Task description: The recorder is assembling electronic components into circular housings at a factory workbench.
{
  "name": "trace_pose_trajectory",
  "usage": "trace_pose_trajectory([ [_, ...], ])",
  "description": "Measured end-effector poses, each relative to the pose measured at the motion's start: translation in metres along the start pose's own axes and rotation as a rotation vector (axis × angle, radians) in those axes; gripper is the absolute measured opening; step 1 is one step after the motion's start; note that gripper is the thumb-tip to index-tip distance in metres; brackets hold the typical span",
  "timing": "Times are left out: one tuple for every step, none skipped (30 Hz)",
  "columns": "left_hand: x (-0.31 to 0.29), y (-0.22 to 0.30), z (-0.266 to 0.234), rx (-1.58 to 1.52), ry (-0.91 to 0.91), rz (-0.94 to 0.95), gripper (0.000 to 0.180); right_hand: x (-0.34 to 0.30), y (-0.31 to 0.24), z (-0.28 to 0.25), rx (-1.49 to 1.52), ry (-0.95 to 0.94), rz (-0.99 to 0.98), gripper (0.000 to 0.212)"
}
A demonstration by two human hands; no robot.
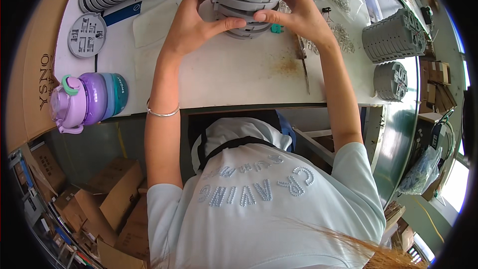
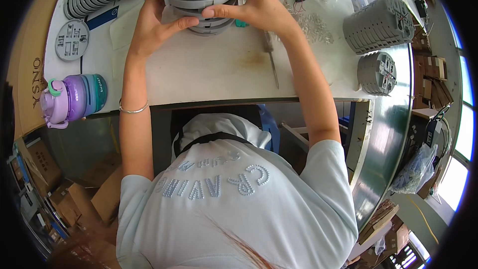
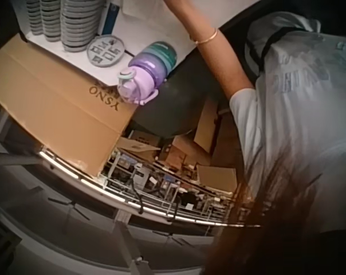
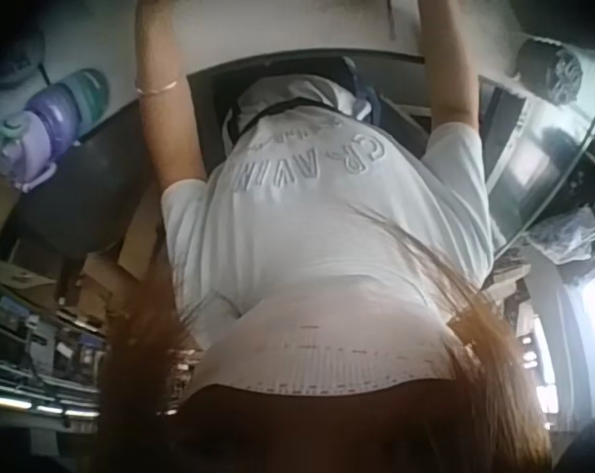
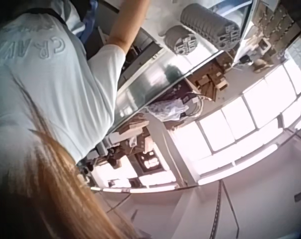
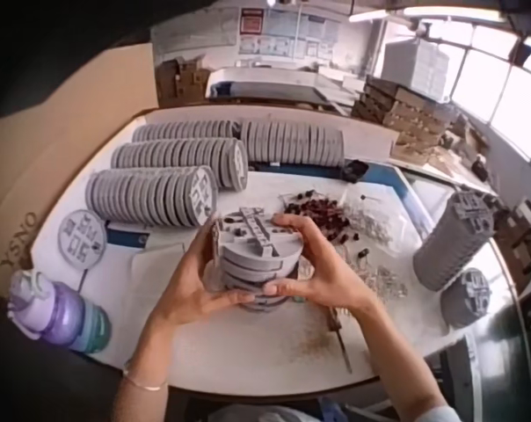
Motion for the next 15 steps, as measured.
trace_pose_trajectory([
  [0.0, -0.001, 0.001, 0.005, 0.002, 0.002, 0.122, 0.0, 0.005, -0.002, -0.014, 0.008, -0.041, 0.094],
  [0.0, -0.002, 0.002, -0.023, 0.013, -0.002, 0.124, 0.0, 0.006, -0.004, -0.029, 0.015, -0.083, 0.096],
  [0.003, 0.0, 0.005, -0.055, 0.021, -0.007, 0.125, 0.0, 0.006, -0.003, -0.03, 0.016, -0.085, 0.096],
  [0.003, 0.006, 0.005, -0.019, 0.033, -0.038, 0.124, -0.001, 0.008, -0.003, -0.008, 0.013, -0.054, 0.097],
  [0.001, 0.008, 0.005, -0.023, 0.033, -0.032, 0.124, -0.001, 0.008, -0.004, 0.011, 0.012, -0.023, 0.098],
  [0.001, 0.013, 0.004, 0.054, 0.022, 0.02, 0.119, -0.001, 0.005, -0.002, -0.008, 0.002, 0.01, 0.097],
  [0.004, 0.017, 0.009, 0.112, 0.008, 0.08, 0.114, -0.002, 0.003, -0.003, -0.089, -0.033, 0.045, 0.099],
  [0.002, 0.02, 0.006, 0.115, 0.012, 0.06, 0.117, -0.004, -0.005, 0.002, -0.05, 0.009, -0.005, 0.091],
  [0.002, 0.022, 0.004, 0.128, 0.014, 0.046, 0.117, -0.007, -0.009, 0.002, -0.032, 0.061, -0.051, 0.084],
  [0.001, 0.024, 0.004, 0.132, 0.008, 0.031, 0.116, -0.006, -0.007, 0.004, -0.051, 0.065, -0.055, 0.085],
  [0.001, 0.016, 0.008, 0.001, 0.032, -0.036, 0.115, -0.005, 0.0, 0.003, -0.079, 0.081, -0.034, 0.086],
  [0.0, 0.013, 0.011, -0.099, 0.046, -0.109, 0.114, -0.005, 0.002, 0.003, -0.091, 0.094, -0.075, 0.086],
  [-0.002, 0.013, 0.011, -0.061, 0.013, -0.117, 0.112, -0.006, -0.001, 0.003, -0.095, 0.097, -0.126, 0.086],
  [-0.003, 0.012, 0.011, -0.009, -0.016, -0.129, 0.11, -0.009, -0.002, 0.0, -0.114, 0.128, -0.116, 0.086],
  [-0.004, 0.014, 0.013, -0.021, -0.031, -0.12, 0.11, -0.007, -0.005, 0.004, -0.119, 0.119, -0.1, 0.085],
])
Point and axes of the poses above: each hand's wrist, its own x-axis towards the middle knuckle, its own z-axis out of the palm, y = z × x, the point moved 9 cm from there along x, towards the middle knuckle, and after that the axes turned 11 degrees about z, right-handed, at the moved point
